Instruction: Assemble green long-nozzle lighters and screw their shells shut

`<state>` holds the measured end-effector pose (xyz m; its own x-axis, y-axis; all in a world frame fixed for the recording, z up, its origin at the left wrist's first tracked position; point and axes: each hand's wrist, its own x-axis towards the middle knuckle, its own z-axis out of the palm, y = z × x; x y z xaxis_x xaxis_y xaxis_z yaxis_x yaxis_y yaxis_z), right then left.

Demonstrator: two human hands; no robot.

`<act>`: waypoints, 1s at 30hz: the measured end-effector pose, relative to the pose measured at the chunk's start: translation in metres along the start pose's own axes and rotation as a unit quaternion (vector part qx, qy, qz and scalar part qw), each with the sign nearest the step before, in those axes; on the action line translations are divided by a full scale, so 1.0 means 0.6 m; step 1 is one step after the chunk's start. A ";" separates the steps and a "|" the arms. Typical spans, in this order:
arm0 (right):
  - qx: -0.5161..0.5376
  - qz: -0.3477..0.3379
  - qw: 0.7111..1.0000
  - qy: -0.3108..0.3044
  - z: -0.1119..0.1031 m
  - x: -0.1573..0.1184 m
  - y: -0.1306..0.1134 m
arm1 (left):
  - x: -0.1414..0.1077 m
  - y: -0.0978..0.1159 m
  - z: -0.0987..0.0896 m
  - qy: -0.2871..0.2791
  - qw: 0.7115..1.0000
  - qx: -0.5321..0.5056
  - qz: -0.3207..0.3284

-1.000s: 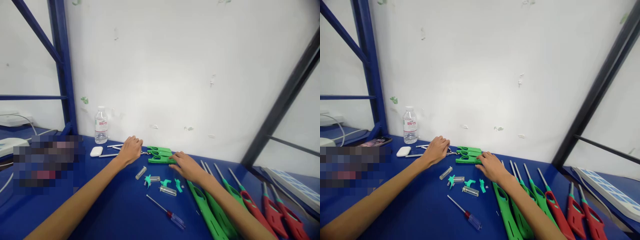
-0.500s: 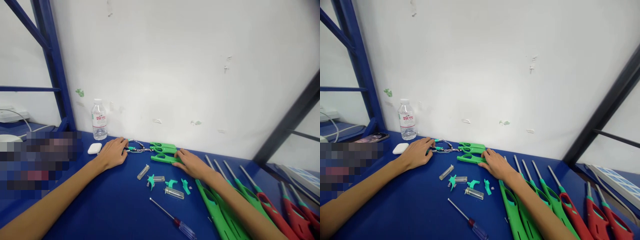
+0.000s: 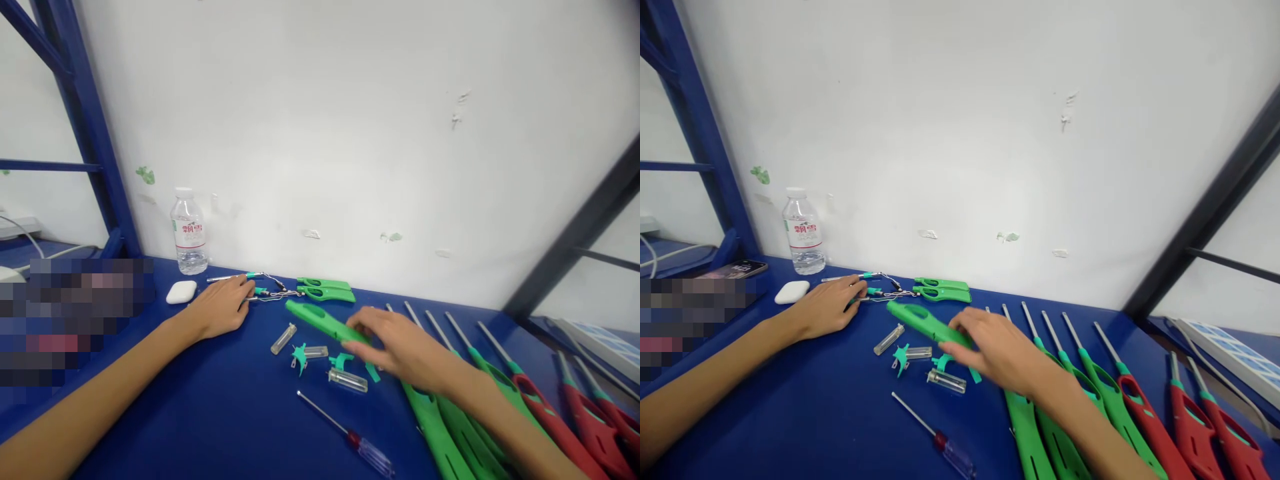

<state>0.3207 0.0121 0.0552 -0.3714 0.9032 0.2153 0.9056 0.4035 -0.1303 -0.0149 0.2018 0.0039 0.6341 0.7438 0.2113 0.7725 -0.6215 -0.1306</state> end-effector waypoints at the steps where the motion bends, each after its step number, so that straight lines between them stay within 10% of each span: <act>1: 0.016 -0.009 1.000 -0.006 -0.003 -0.011 -0.021 | 0.000 -0.001 0.000 0.001 1.000 -0.004 0.000; 11: -0.052 -0.226 0.968 -0.101 0.076 -0.070 -0.098 | 0.000 0.005 -0.022 0.047 0.997 -0.040 -0.036; 30: 0.026 0.016 0.988 0.151 0.037 -0.048 -0.044 | -0.003 0.027 -0.027 0.007 0.993 -0.119 -0.018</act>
<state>0.3032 -0.0210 0.0310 -0.2574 0.8340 0.4880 0.9017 0.3889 -0.1891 -0.0043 0.1863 0.0172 0.6041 0.7646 0.2246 0.7639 -0.6359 0.1100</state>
